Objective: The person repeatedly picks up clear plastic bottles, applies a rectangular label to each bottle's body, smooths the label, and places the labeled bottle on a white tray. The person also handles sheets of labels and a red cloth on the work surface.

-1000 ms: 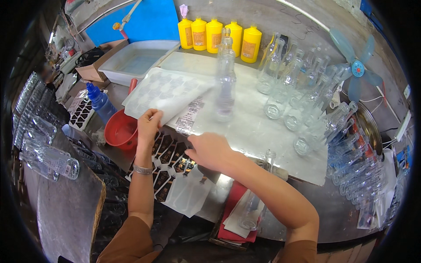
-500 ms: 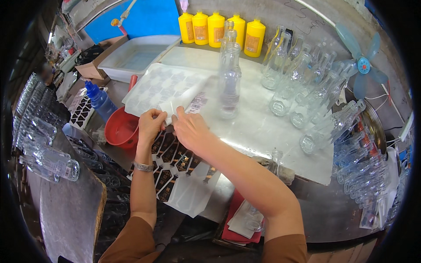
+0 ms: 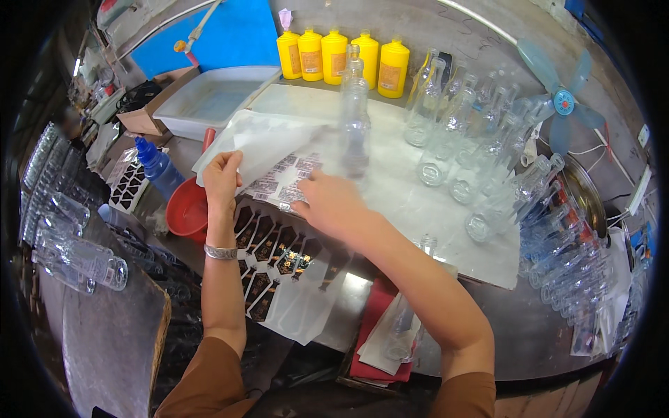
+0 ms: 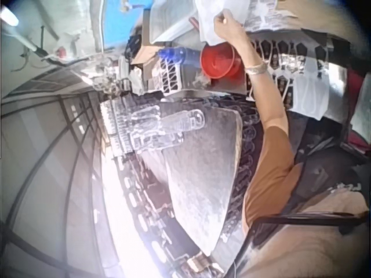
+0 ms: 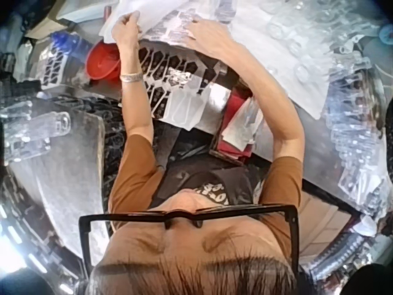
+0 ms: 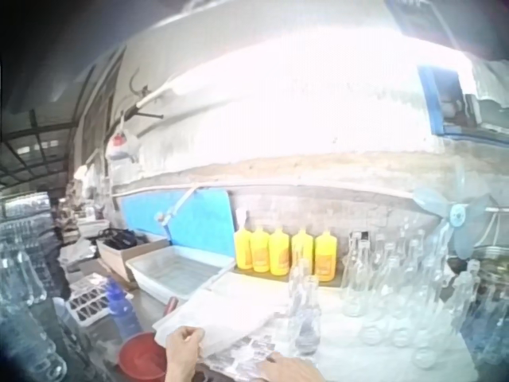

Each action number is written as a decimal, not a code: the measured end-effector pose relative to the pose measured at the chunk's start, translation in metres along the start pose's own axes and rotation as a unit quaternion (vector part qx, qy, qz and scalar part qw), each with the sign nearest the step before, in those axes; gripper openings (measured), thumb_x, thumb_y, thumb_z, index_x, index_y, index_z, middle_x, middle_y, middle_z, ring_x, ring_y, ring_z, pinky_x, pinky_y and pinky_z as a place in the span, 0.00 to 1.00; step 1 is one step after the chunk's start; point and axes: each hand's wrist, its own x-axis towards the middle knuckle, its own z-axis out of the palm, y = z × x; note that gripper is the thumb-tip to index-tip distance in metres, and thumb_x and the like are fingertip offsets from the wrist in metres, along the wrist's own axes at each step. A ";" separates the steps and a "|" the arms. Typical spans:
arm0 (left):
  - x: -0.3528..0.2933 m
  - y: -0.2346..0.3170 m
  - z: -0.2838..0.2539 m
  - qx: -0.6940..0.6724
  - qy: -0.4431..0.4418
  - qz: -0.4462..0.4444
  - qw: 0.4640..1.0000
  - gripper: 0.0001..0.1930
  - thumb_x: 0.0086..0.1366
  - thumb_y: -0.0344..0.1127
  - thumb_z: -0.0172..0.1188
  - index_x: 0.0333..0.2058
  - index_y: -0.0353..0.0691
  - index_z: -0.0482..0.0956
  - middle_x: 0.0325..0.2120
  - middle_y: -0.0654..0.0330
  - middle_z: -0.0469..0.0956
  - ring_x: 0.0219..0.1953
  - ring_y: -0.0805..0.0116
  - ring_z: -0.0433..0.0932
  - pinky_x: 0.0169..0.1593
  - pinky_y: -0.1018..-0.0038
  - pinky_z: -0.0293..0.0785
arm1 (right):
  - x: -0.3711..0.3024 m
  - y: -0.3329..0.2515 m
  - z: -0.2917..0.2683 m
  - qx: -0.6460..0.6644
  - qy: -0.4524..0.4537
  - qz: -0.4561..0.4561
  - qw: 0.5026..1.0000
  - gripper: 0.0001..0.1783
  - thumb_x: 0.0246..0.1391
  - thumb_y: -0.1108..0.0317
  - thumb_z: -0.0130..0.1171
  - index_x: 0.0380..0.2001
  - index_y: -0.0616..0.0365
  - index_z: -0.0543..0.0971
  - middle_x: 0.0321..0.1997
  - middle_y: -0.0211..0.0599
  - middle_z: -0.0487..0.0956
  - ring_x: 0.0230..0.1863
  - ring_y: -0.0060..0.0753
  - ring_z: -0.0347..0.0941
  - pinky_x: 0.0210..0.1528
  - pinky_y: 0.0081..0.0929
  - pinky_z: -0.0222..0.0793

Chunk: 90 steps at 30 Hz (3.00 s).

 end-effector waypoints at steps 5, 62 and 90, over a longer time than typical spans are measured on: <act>0.013 0.032 0.017 0.120 0.039 0.125 0.984 0.14 0.67 0.40 0.63 0.38 0.32 0.83 0.29 0.57 0.83 0.16 0.74 0.77 0.23 0.77 0.70 | -0.021 0.005 -0.001 0.008 -0.012 0.010 1.000 0.18 0.59 0.57 0.62 0.46 0.58 0.82 0.42 0.47 0.80 0.42 0.55 0.79 0.43 0.48 0.75; 0.100 0.082 0.021 0.101 0.152 0.321 0.929 0.12 0.69 0.40 0.61 0.37 0.35 0.83 0.28 0.57 0.85 0.30 0.68 0.81 0.38 0.70 0.76 | -0.142 -0.008 -0.054 0.104 -0.028 0.032 0.994 0.20 0.59 0.57 0.63 0.49 0.58 0.81 0.37 0.41 0.85 0.39 0.46 0.81 0.41 0.39 0.76; 0.007 0.283 0.001 0.128 0.105 0.419 0.893 0.13 0.66 0.40 0.64 0.36 0.33 0.83 0.26 0.58 0.84 0.27 0.74 0.80 0.34 0.75 0.75 | -0.180 -0.017 -0.083 0.303 0.178 0.165 0.922 0.30 0.57 0.59 0.67 0.59 0.64 0.74 0.57 0.43 0.79 0.43 0.27 0.79 0.46 0.27 0.74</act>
